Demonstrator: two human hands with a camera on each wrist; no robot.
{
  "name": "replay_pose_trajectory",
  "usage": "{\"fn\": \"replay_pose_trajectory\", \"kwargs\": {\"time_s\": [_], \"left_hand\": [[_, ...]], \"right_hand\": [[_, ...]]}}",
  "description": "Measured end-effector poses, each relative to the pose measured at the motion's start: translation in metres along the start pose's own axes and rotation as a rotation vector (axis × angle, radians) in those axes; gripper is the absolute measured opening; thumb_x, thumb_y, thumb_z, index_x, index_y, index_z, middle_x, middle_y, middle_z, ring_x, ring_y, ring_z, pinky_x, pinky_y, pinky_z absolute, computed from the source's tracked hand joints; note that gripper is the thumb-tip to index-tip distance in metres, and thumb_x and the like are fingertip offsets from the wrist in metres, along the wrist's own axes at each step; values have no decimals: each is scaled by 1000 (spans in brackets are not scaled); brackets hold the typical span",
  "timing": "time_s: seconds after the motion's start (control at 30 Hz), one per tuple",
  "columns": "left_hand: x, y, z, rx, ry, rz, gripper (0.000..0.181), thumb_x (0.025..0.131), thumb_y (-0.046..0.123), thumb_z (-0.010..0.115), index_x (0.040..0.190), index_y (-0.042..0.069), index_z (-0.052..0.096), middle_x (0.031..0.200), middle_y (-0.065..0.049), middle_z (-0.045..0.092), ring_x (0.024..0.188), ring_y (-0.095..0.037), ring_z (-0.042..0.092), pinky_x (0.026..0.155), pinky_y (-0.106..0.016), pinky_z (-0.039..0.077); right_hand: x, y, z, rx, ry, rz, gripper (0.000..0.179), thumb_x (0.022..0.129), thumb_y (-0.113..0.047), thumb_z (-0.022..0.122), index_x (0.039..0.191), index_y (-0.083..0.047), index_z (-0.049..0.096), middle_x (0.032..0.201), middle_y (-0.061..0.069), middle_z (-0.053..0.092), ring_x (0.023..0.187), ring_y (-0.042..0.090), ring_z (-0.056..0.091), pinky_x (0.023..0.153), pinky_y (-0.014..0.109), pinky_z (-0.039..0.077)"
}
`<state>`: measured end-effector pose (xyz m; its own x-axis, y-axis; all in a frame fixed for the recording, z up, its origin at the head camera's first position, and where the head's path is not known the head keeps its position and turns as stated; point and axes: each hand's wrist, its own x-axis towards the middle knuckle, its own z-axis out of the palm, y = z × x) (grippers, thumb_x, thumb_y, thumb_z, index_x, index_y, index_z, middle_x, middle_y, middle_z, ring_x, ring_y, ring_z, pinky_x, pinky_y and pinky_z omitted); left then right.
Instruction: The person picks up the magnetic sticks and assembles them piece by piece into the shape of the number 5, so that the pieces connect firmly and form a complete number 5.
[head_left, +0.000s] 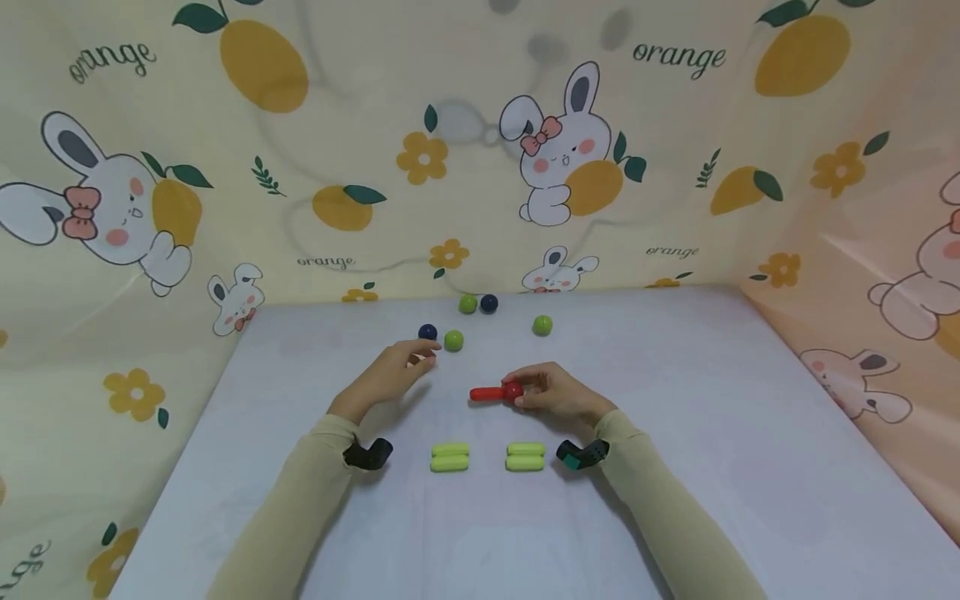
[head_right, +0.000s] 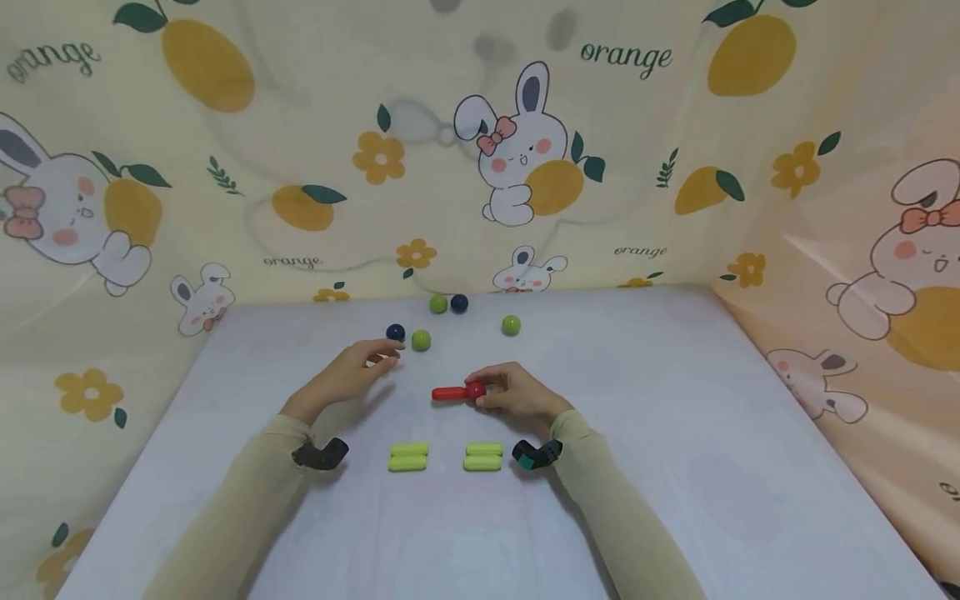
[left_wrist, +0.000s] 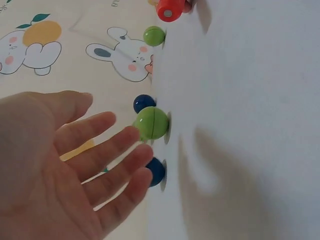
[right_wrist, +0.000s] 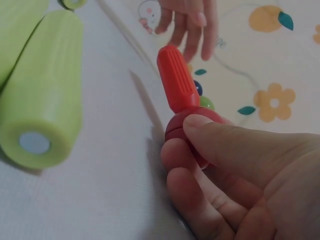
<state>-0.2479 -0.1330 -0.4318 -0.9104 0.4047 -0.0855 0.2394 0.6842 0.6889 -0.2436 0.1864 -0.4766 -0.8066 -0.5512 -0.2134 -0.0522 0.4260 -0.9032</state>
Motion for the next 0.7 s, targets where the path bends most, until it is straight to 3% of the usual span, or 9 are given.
{"fn": "replay_pose_trajectory", "kwargs": {"time_s": [0.13,0.37,0.57,0.7], "left_hand": [[11,3,2,-4,5,12,44,107,24,50,148,8,50,147,-14,56,126,-34,58,105,-51,48],[30,9,8,-14,18,0,48,105,24,52,153,19,44,153,-13,49,122,-32,59,101,-49,51],[49,7,16,40,-19,42,51,104,16,55,153,13,43,157,-16,42,129,-33,54,107,-48,48],[55,5,20,85,-39,33,51,100,9,58,150,9,47,151,-19,48,132,-34,53,110,-48,46]], "right_hand": [[0,-1,-1,8,0,1,41,94,-8,69,135,-8,63,138,16,60,108,22,55,80,25,52],[2,0,0,27,-12,4,42,94,-9,69,136,-7,62,141,18,58,105,22,57,80,23,51],[2,2,0,36,-9,25,42,95,-10,70,136,-9,63,142,17,58,100,20,58,77,23,50],[3,3,0,27,-6,16,41,95,-11,70,135,-9,63,141,16,58,99,19,58,76,23,50]]}}
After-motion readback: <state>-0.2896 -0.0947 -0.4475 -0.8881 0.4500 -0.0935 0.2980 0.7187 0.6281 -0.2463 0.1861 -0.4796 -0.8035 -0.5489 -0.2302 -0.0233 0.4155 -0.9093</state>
